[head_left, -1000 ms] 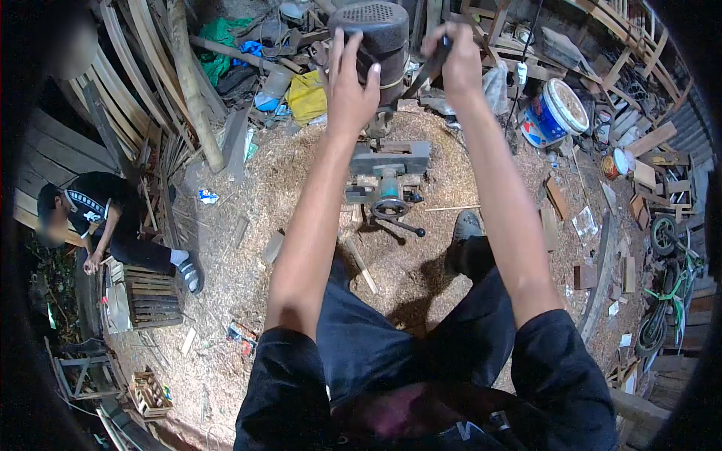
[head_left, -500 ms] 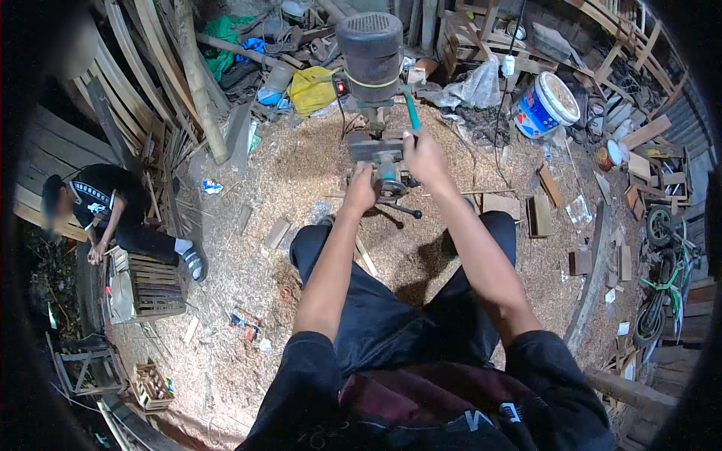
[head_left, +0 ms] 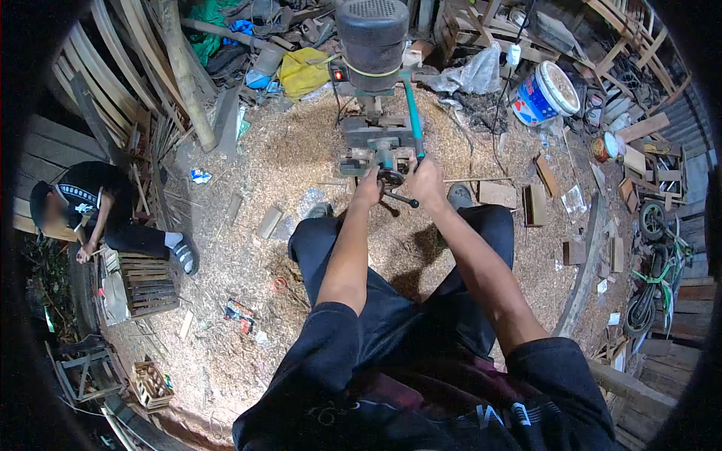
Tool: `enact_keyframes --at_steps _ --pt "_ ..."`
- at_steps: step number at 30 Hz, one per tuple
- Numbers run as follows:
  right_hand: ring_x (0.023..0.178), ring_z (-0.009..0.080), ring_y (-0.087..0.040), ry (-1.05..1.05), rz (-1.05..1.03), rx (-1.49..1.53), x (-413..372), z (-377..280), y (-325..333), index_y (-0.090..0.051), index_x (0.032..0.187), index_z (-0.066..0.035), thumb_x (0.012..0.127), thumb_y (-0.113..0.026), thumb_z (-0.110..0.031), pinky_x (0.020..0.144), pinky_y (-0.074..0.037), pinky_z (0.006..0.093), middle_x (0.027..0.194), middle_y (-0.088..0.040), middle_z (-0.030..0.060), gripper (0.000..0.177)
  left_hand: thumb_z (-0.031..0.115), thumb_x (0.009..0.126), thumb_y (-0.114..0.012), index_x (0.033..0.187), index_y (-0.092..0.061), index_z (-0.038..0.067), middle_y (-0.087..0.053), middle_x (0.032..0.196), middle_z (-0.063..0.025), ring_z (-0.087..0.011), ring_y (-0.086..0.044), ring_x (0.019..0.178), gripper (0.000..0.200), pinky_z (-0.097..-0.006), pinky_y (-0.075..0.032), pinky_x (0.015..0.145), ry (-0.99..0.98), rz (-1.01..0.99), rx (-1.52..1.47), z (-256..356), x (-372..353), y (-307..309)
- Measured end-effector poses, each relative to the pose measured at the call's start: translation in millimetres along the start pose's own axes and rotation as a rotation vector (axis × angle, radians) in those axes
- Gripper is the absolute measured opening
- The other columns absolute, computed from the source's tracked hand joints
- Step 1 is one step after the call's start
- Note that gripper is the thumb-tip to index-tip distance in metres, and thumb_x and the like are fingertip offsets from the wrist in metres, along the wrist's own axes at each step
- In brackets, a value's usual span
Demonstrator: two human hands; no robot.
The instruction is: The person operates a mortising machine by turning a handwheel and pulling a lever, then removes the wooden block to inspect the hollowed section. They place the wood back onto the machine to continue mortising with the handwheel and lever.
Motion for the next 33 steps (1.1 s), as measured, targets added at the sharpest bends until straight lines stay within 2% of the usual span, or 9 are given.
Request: enact_keyframes --at_steps 3,4,6,9,12,15,18,21,33 --pt "0.081 0.0525 -0.062 0.032 0.065 0.038 -8 14 -19 -0.053 0.108 0.011 0.097 -0.051 -0.025 0.072 -0.05 0.0567 0.085 -0.062 0.037 0.037 0.018 0.091 -0.059 0.123 -0.055 0.002 -0.054 0.128 -0.0229 -0.0423 -0.05 0.121 0.035 -0.0448 -0.043 0.102 0.082 -0.023 0.043 26 0 19" --pt "0.081 0.0532 -0.062 -0.005 0.061 0.053 -11 18 -23 -0.052 0.109 0.011 0.098 -0.049 -0.024 0.072 -0.05 0.0572 0.085 -0.062 0.037 0.037 0.017 0.09 -0.062 0.113 -0.059 0.003 -0.058 0.118 -0.0204 -0.0411 -0.054 0.113 0.028 -0.0465 -0.045 0.096 0.018 0.068 0.024 26 0 20" --pt "0.08 0.0553 -0.06 -0.093 0.048 0.068 -9 26 -32 -0.05 0.111 0.011 0.1 -0.046 -0.025 0.071 -0.048 0.0598 0.085 -0.061 0.0372 0.038 0.016 0.088 -0.064 0.112 -0.059 0.003 -0.058 0.115 -0.0203 -0.0408 -0.055 0.11 0.028 -0.0468 -0.045 0.095 0.005 0.14 0.011 20 0 16" --pt "0.078 0.0544 -0.06 -0.041 0.038 0.111 -9 44 -47 -0.05 0.1 0.006 0.102 -0.041 -0.034 0.066 -0.044 0.0617 0.08 -0.06 0.0366 0.042 0.016 0.087 -0.065 0.109 -0.06 0.005 -0.058 0.111 -0.0188 -0.0398 -0.055 0.107 0.025 -0.0466 -0.045 0.093 0.029 0.178 -0.046 20 -4 9" --pt "0.071 0.0541 -0.06 -0.079 0.022 0.063 -15 34 -41 -0.049 0.099 0.005 0.102 -0.042 -0.032 0.06 -0.044 0.0613 0.074 -0.06 0.035 0.038 0.015 0.087 -0.065 0.106 -0.06 0.006 -0.059 0.11 -0.017 -0.0386 -0.054 0.108 0.021 -0.0458 -0.045 0.093 0.045 0.195 0.009 23 -1 12" --pt "0.07 0.0543 -0.059 -0.103 0.022 0.041 -14 40 -48 -0.049 0.1 0.004 0.102 -0.043 -0.03 0.06 -0.044 0.0612 0.073 -0.06 0.0343 0.035 0.014 0.087 -0.065 0.105 -0.06 0.006 -0.058 0.109 -0.0165 -0.0383 -0.054 0.108 0.02 -0.046 -0.045 0.093 0.071 0.182 0.021 35 -5 19" --pt "0.078 0.0544 -0.06 -0.129 -0.014 0.069 -15 37 -49 -0.048 0.108 0.006 0.101 -0.042 -0.024 0.066 -0.045 0.0621 0.082 -0.061 0.0356 0.031 0.013 0.087 -0.065 0.103 -0.06 0.005 -0.058 0.108 -0.0171 -0.0389 -0.053 0.107 0.019 -0.0471 -0.044 0.092 0.043 0.202 0.029 35 -4 18" --pt "0.071 0.054 -0.059 -0.12 0.012 0.023 -15 51 -64 -0.05 0.104 0.003 0.102 -0.042 -0.027 0.061 -0.044 0.0614 0.075 -0.061 0.0343 0.031 0.013 0.086 -0.066 0.101 -0.06 0.005 -0.058 0.106 -0.0179 -0.0396 -0.053 0.107 0.018 -0.048 -0.044 0.092 0.072 0.178 0.032 38 -4 19" --pt "0.076 0.0544 -0.059 -0.243 -0.051 0.056 -12 74 -96 -0.046 0.106 -0.002 0.102 -0.04 -0.03 0.065 -0.042 0.0638 0.078 -0.06 0.0343 0.029 0.014 0.086 -0.066 0.101 -0.061 0.005 -0.06 0.102 -0.0174 -0.0387 -0.056 0.101 0.018 -0.0471 -0.046 0.089 -0.037 0.244 0.008 37 -4 24"
Point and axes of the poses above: each hand's wrist, its own x-axis towards the middle knuckle, its own y-axis out of the back of the hand, z = x × y, the point moved 5 cm from there along x, towards the middle knuckle
